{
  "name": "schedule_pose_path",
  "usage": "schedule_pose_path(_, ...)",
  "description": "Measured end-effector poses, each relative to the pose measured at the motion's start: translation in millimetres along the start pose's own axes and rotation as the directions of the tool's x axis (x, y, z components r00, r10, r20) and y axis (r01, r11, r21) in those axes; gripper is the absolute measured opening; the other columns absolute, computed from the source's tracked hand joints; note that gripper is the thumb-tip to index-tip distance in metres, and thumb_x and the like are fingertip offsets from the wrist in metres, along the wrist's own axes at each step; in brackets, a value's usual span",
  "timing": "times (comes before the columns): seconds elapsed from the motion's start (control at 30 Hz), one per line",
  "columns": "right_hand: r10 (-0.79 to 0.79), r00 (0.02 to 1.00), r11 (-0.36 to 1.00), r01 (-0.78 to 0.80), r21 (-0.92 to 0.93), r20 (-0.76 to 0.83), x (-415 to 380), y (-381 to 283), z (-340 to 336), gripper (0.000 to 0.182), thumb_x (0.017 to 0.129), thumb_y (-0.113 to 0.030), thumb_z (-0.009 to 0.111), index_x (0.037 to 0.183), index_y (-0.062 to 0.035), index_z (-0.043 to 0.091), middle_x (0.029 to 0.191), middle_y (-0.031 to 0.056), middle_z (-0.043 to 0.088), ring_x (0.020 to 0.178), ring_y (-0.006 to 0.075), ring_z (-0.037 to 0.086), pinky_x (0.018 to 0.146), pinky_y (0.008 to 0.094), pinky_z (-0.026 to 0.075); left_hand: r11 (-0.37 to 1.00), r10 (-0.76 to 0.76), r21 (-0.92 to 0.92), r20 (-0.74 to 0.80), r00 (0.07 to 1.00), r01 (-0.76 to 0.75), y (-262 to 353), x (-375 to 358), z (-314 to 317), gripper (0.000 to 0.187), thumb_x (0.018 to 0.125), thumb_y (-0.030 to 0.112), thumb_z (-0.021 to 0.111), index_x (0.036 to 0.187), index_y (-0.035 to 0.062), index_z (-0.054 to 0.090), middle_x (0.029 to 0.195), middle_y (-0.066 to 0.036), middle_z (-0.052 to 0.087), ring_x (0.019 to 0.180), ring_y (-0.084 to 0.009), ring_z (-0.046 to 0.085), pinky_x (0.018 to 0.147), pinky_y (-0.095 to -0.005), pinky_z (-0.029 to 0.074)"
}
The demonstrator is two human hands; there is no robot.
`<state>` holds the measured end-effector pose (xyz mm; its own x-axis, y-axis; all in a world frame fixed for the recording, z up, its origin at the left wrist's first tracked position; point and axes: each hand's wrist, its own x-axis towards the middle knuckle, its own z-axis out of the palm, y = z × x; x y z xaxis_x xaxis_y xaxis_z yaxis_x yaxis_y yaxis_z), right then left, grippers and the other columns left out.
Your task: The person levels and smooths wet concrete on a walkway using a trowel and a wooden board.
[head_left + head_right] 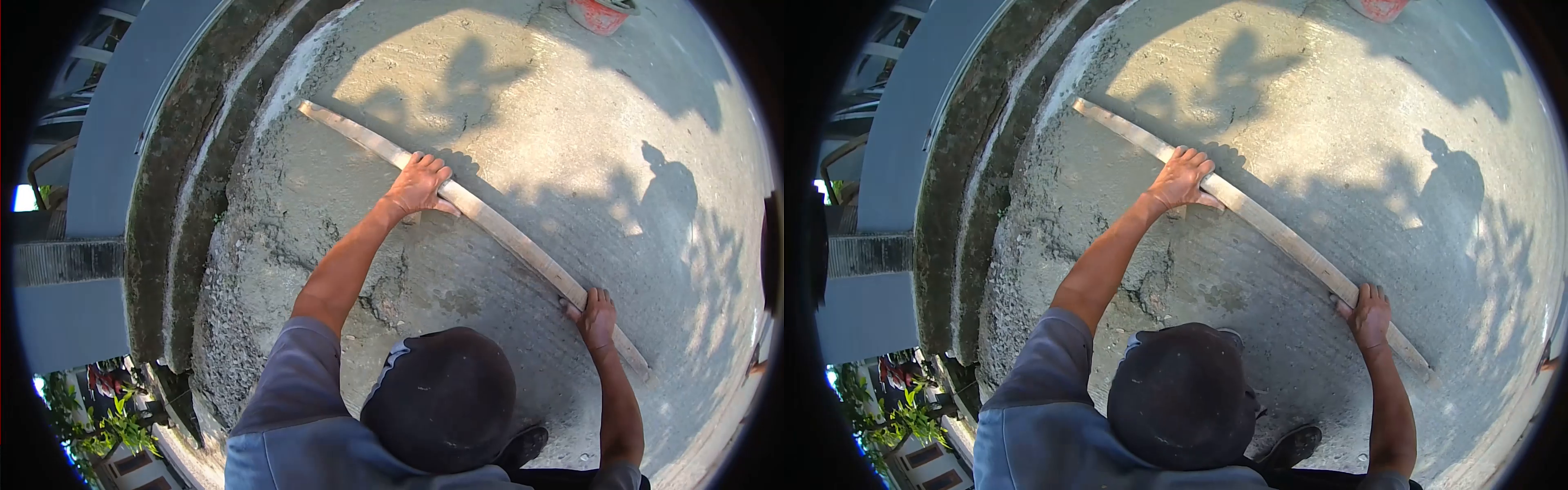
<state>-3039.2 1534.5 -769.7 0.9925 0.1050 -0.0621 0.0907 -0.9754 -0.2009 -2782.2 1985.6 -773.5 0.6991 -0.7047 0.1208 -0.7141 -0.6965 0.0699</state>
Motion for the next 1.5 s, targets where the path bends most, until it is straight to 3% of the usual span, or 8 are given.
schedule_pose_path(0.07, 0.102, 0.995, 0.995, -0.103, -0.005, -0.020, -19.0, 22.2, -3.8, 0.056, 0.079, -0.052, 0.081, 0.091, -0.0029, 0.056, 0.090, 0.0169, 0.061, 0.087, 0.0373, 0.061, 0.075, 0.0472, 0.049, 1.000, 0.026, -0.020, 0.123, 0.992, -0.024, 24.2, 53.1, -4.6, 0.090, 0.064, 0.082, 0.073, 0.111, 0.0049, 0.069, 0.103, -0.008, 0.061, 0.109, -0.0267, 0.054, 0.101, -0.0419, 0.038)
schedule_pose_path(0.37, 0.504, 0.863, 0.864, -0.503, 0.020, -0.043, -176.6, 99.6, -10.2, 0.058, 0.080, -0.046, 0.084, 0.098, 0.0015, 0.055, 0.094, 0.0220, 0.059, 0.089, 0.0441, 0.059, 0.078, 0.0521, 0.050, 0.845, 0.513, -0.159, -0.030, 0.858, -0.511, 182.1, 216.6, 40.1, 0.075, 0.069, 0.076, 0.075, 0.103, 0.0098, 0.069, 0.099, -0.004, 0.064, 0.105, -0.0227, 0.058, 0.098, -0.0402, 0.040)
schedule_pose_path(0.53, 0.587, 0.809, 0.810, -0.586, 0.025, -0.032, -201.7, 119.6, -8.2, 0.057, 0.083, -0.043, 0.083, 0.101, 0.0023, 0.054, 0.095, 0.0247, 0.060, 0.091, 0.0464, 0.059, 0.079, 0.0528, 0.049, 0.790, 0.591, -0.200, -0.004, 0.806, -0.580, 222.4, 266.8, 45.8, 0.078, 0.070, 0.078, 0.073, 0.110, 0.0111, 0.068, 0.105, -0.004, 0.065, 0.112, -0.0223, 0.058, 0.102, -0.0410, 0.039)
schedule_pose_path(0.63, 0.591, 0.806, 0.807, -0.591, 0.013, -0.040, -166.2, 122.0, -5.2, 0.057, 0.084, -0.045, 0.082, 0.100, 0.0019, 0.054, 0.094, 0.0246, 0.060, 0.091, 0.0463, 0.061, 0.079, 0.0523, 0.050, 0.835, 0.507, -0.272, 0.045, 0.861, -0.478, 196.8, 287.4, 40.4, 0.085, 0.069, 0.076, 0.077, 0.124, 0.0119, 0.068, 0.116, -0.006, 0.066, 0.123, -0.0250, 0.055, 0.112, -0.0429, 0.035)
schedule_pose_path(0.73, 0.547, 0.833, 0.837, -0.547, 0.026, -0.078, -91.3, 108.9, -11.9, 0.057, 0.085, -0.049, 0.080, 0.097, 0.0013, 0.056, 0.092, 0.0235, 0.062, 0.088, 0.0453, 0.063, 0.077, 0.0519, 0.052, 0.900, 0.420, -0.198, 0.167, 0.892, -0.387, 141.5, 307.9, 29.2, 0.094, 0.064, 0.078, 0.079, 0.130, 0.0120, 0.067, 0.122, -0.008, 0.065, 0.127, -0.0268, 0.054, 0.115, -0.0439, 0.033)
schedule_pose_path(0.9, 0.414, 0.907, 0.909, -0.416, -0.011, -0.080, 20.1, 93.3, -14.7, 0.059, 0.085, -0.054, 0.079, 0.094, 0.0013, 0.058, 0.089, 0.0223, 0.064, 0.084, 0.0430, 0.065, 0.073, 0.0506, 0.053, 0.947, 0.318, -0.119, 0.195, 0.928, -0.300, 36.2, 314.3, 28.1, 0.101, 0.061, 0.083, 0.077, 0.131, 0.0109, 0.067, 0.126, -0.010, 0.065, 0.130, -0.0281, 0.052, 0.115, -0.0447, 0.034)
schedule_pose_path(1.1, 0.270, 0.958, 0.961, -0.274, -0.027, -0.097, 56.0, 79.0, -19.4, 0.060, 0.085, -0.055, 0.078, 0.093, 0.0012, 0.059, 0.088, 0.0214, 0.064, 0.084, 0.0404, 0.066, 0.073, 0.0488, 0.054, 0.982, 0.171, -0.096, 0.118, 0.978, -0.160, -8.4, 248.6, 28.4, 0.101, 0.059, 0.082, 0.078, 0.129, 0.0097, 0.067, 0.116, -0.010, 0.064, 0.123, -0.0293, 0.054, 0.110, -0.0444, 0.037)
schedule_pose_path(1.5, -0.014, 0.997, 1.000, 0.013, -0.025, -0.072, 153.2, -1.6, -6.4, 0.058, 0.083, -0.058, 0.076, 0.091, -0.0034, 0.060, 0.085, 0.0165, 0.064, 0.088, 0.0353, 0.066, 0.076, 0.0463, 0.053, 0.992, -0.121, 0.046, 0.084, 0.989, 0.117, -111.2, 95.5, 9.1, 0.100, 0.062, 0.082, 0.075, 0.126, 0.0055, 0.064, 0.119, -0.012, 0.063, 0.122, -0.0316, 0.053, 0.109, -0.0456, 0.036)
